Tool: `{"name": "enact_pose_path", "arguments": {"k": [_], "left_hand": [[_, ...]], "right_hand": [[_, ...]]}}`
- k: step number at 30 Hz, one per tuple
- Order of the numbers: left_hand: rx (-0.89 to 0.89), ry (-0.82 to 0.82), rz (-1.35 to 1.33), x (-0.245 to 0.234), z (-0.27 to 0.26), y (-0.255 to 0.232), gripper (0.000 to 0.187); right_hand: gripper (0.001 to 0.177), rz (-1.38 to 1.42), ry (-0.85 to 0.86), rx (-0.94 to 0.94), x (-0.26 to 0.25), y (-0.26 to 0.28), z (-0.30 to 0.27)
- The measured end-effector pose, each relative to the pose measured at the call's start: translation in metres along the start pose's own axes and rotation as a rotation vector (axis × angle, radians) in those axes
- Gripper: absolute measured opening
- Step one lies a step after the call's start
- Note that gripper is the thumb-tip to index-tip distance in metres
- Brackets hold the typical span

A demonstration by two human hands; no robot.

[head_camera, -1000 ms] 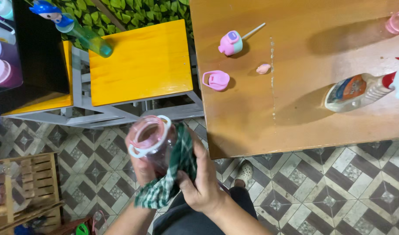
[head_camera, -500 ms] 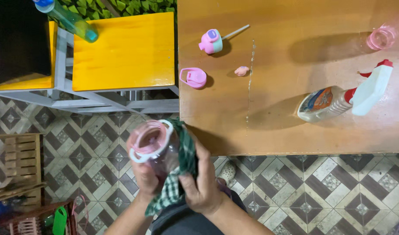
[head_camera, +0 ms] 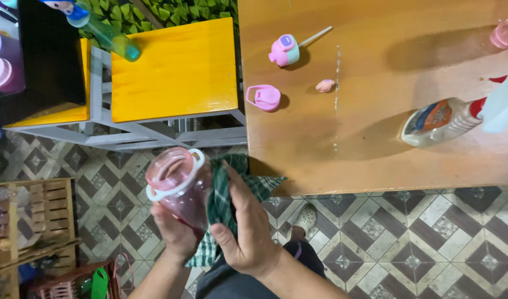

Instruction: The person wipes a small pink and teal container with a green cloth, then wipes a clear plastic bottle with a pink lid. They reassemble the bottle with its lid and place it on a yellow table.

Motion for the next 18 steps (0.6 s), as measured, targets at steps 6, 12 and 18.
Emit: {"name": "enact_pose_path", "arguments": {"k": [6, 12, 18], "left_hand": [[-0.149, 0.114, -0.042, -0.034, 0.017, -0.016, 0.098], [-0.008, 0.230, 0.139, -0.065, 0.032, -0.038, 0.104], [-0.179, 0.156, -0.109, -0.095, 0.056, -0.040, 0.106]], "right_hand": [[0.070, -0.049, -0.040, 0.004, 0.048, 0.001, 0.008], [0.068, -0.119, -0.038, 0.016, 0.092, 0.001, 0.014], [0.073, -0.047, -0.038, 0.076, 0.114, 0.005, 0.012]]}}
Point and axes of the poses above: each hand's wrist, its own z-axis towards the middle knuckle, its own x-axis out of the palm, y = z × x, the point moved 5 cm from there along z, towards the middle knuckle, and after that the axes turned 3 degrees about -z, right-handed, at the moved point
